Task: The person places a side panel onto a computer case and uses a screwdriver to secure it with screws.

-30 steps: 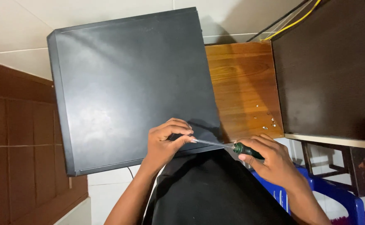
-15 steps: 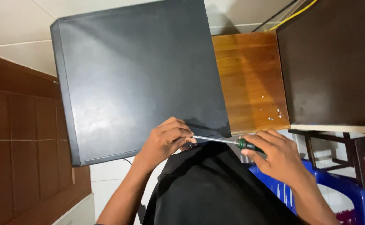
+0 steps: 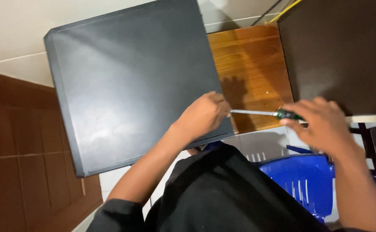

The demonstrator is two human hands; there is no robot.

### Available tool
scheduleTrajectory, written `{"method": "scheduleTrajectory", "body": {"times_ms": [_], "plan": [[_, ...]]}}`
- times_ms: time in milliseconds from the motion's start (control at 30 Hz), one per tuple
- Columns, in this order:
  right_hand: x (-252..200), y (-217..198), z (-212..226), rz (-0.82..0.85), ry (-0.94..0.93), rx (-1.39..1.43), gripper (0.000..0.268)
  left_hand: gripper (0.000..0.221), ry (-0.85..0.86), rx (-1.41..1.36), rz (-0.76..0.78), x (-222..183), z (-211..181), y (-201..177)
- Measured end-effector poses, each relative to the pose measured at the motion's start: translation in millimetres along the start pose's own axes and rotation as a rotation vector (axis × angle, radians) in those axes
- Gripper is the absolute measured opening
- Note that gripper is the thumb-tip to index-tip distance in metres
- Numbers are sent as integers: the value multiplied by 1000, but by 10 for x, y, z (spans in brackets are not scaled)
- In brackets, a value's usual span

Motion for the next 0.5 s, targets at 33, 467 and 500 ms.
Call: {"method": "scheduleTrajectory", "body": {"times_ms": [33,467,500], "plan": [[14,-12,-121,3,11,9,52,19,10,-5,8,144,34,26],[369,509,-598,-29,-98,241,43,15,-213,-430,383,773,273,154],[410,562,-585,18,-124,321,45,21,-255,-453,413,787,291,122]]}}
Point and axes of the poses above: each hand's wrist, its own x-axis towards the middle knuckle, its own y-axis out of the palm, z = x × y, the point moved 5 cm from there along x, towards the middle knuckle, and after that the axes turned 11 degrees about z, right-handed, at the moved point
